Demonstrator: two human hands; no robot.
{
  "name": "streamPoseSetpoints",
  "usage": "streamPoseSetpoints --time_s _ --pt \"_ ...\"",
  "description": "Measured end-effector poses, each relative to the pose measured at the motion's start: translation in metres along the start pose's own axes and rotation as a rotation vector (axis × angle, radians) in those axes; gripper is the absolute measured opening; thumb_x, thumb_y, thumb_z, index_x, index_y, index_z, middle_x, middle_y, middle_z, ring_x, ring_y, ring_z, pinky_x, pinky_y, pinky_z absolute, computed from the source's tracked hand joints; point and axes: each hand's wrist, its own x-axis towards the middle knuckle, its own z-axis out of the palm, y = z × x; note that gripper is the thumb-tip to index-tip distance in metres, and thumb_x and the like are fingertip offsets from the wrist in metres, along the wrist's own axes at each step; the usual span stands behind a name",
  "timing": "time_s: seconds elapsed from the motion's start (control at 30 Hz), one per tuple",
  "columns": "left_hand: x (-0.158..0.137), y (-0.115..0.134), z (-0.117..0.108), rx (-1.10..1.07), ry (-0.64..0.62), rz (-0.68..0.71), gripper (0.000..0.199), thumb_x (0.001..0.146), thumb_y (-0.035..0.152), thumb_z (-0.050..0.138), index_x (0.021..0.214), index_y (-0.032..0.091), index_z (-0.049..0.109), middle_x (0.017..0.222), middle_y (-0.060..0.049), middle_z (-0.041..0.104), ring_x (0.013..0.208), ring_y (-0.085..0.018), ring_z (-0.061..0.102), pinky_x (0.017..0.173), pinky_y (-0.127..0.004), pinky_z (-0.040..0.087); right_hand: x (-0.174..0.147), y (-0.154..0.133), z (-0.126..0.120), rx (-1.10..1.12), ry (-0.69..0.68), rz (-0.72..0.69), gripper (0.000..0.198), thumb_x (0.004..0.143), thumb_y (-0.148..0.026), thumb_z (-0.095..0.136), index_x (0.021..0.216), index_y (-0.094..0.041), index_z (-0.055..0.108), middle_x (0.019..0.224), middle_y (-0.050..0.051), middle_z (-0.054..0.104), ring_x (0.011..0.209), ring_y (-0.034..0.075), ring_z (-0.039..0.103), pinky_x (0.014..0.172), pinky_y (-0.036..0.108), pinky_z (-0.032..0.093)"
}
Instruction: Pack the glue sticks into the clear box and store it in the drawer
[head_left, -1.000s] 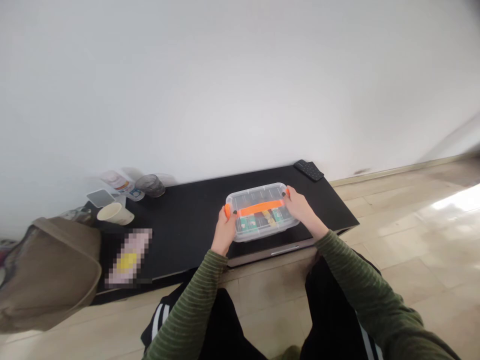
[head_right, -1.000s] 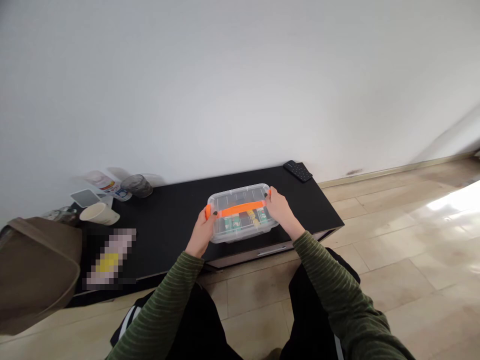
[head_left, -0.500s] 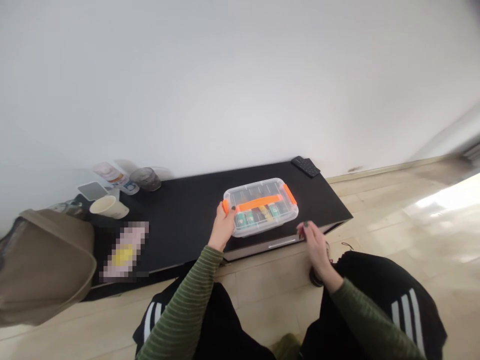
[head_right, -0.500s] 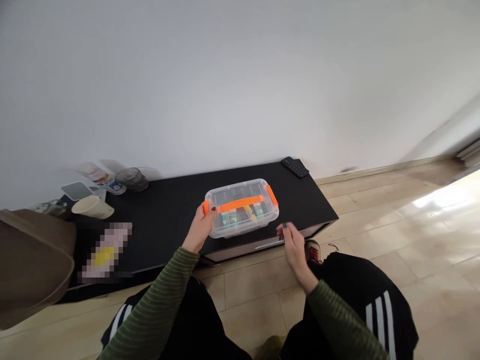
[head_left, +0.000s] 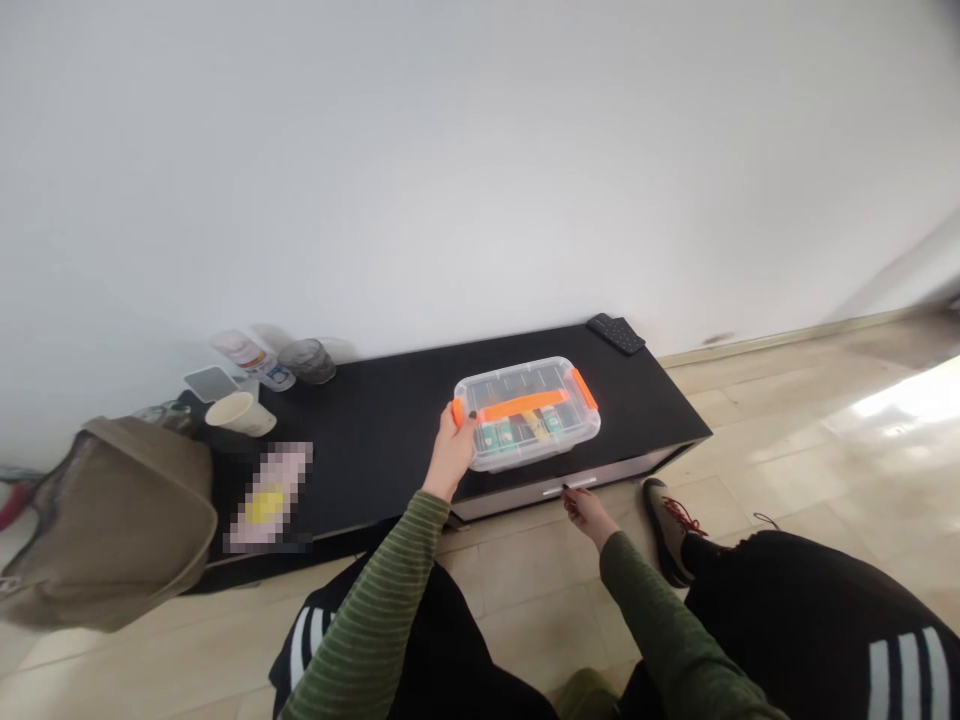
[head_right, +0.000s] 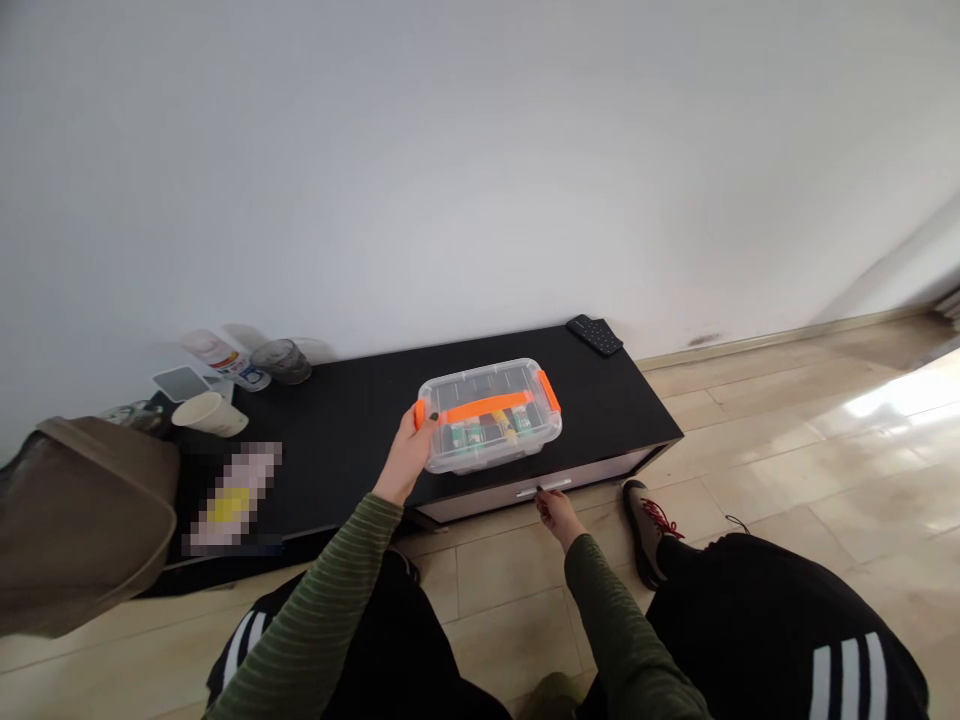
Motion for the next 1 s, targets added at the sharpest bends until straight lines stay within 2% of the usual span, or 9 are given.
streamPoseSetpoints --time_s 0.23,0.37,0.5,0.57,0.67,0.77,0.83,0.9,1.0 --pt "-0.002 0.003 0.000 -0.021 -0.004 -0.002 0.052 0.087 0.040 0.061 0.133 0.019 0.052 0.132 -0.013 0.060 0.117 -0.025 0.059 0.098 -0.035 0.046 -0.002 0.010 -0.002 0.081 0.058 0.021 0.039 0.080 -0.018 0.073 0.066 -0.022 0.037 0.050 -0.007 0.048 0.043 0.005 0.044 0.040 0.013 0.032" --pt "-0.004 0.005 0.000 -0.003 0.010 -0.005 0.052 0.086 0.040 0.063 0.133 0.019 0.054 0.132 -0.013 0.060 0.119 -0.026 0.058 0.100 -0.037 0.045 -0.018 0.020 -0.010 0.053 0.055 0.049 0.035 0.081 -0.018 0.071 0.064 -0.021 0.040 0.050 -0.005 0.052 0.041 0.005 0.046 0.039 0.013 0.031" --pt "-0.009 0.004 0.000 0.025 0.027 0.015 0.054 0.088 0.041 0.062 0.136 0.019 0.052 0.138 -0.013 0.057 0.125 -0.027 0.055 0.106 -0.038 0.042 -0.045 0.034 -0.024 -0.033 0.052 0.115 0.029 0.085 -0.021 0.066 0.062 -0.019 0.047 0.052 0.002 0.061 0.039 0.008 0.053 0.036 0.014 0.028" --pt "-0.015 0.000 -0.001 0.040 0.046 0.033 0.055 0.090 0.041 0.060 0.139 0.019 0.050 0.140 -0.013 0.056 0.126 -0.026 0.055 0.108 -0.039 0.040 -0.064 0.036 -0.036 -0.149 0.001 0.169 0.033 0.086 -0.029 0.065 0.059 -0.018 0.049 0.049 0.005 0.061 0.038 0.010 0.055 0.035 0.015 0.026" --pt "-0.026 -0.007 -0.004 0.036 0.060 0.052 0.057 0.090 0.041 0.059 0.141 0.018 0.047 0.141 -0.013 0.056 0.128 -0.025 0.054 0.111 -0.039 0.039 -0.097 0.026 -0.055 -0.421 -0.209 0.190 0.043 0.085 -0.046 0.064 0.057 -0.016 0.054 0.053 0.007 0.066 0.042 0.011 0.061 0.036 0.015 0.028" --pt "-0.040 -0.011 -0.009 0.021 0.049 0.070 0.058 0.090 0.041 0.059 0.141 0.017 0.048 0.145 -0.013 0.053 0.133 -0.025 0.051 0.114 -0.038 0.036 -0.130 -0.003 -0.068 -0.482 -0.387 -0.008 0.052 0.079 -0.064 0.063 0.062 -0.015 0.060 0.066 0.011 0.072 0.052 0.016 0.067 0.040 0.018 0.036" --pt "-0.050 -0.013 -0.014 0.030 0.037 0.067 0.057 0.091 0.042 0.059 0.141 0.017 0.048 0.146 -0.013 0.052 0.135 -0.025 0.049 0.116 -0.039 0.035 -0.146 -0.027 -0.070 -0.361 -0.321 -0.233 0.055 0.077 -0.070 0.063 0.076 -0.015 0.067 0.080 0.013 0.075 0.070 0.021 0.072 0.049 0.023 0.047" --pt "-0.061 -0.016 -0.020 0.050 0.015 0.050 0.057 0.091 0.042 0.059 0.141 0.019 0.049 0.147 -0.013 0.052 0.136 -0.026 0.048 0.116 -0.040 0.034 -0.155 -0.049 -0.066 -0.161 -0.175 -0.423 0.060 0.078 -0.072 0.061 0.102 -0.018 0.068 0.110 0.015 0.073 0.100 0.026 0.071 0.068 0.031 0.056" --pt "-0.084 -0.024 -0.026 0.071 -0.058 0.050 0.058 0.090 0.043 0.060 0.142 0.020 0.049 0.150 -0.012 0.050 0.138 -0.027 0.047 0.117 -0.041 0.034 -0.163 -0.066 -0.056 0.003 -0.140 -0.525 0.068 0.085 -0.076 0.049 0.130 -0.025 0.058 0.141 0.013 0.058 0.127 0.028 0.057 0.091 0.040 0.054"
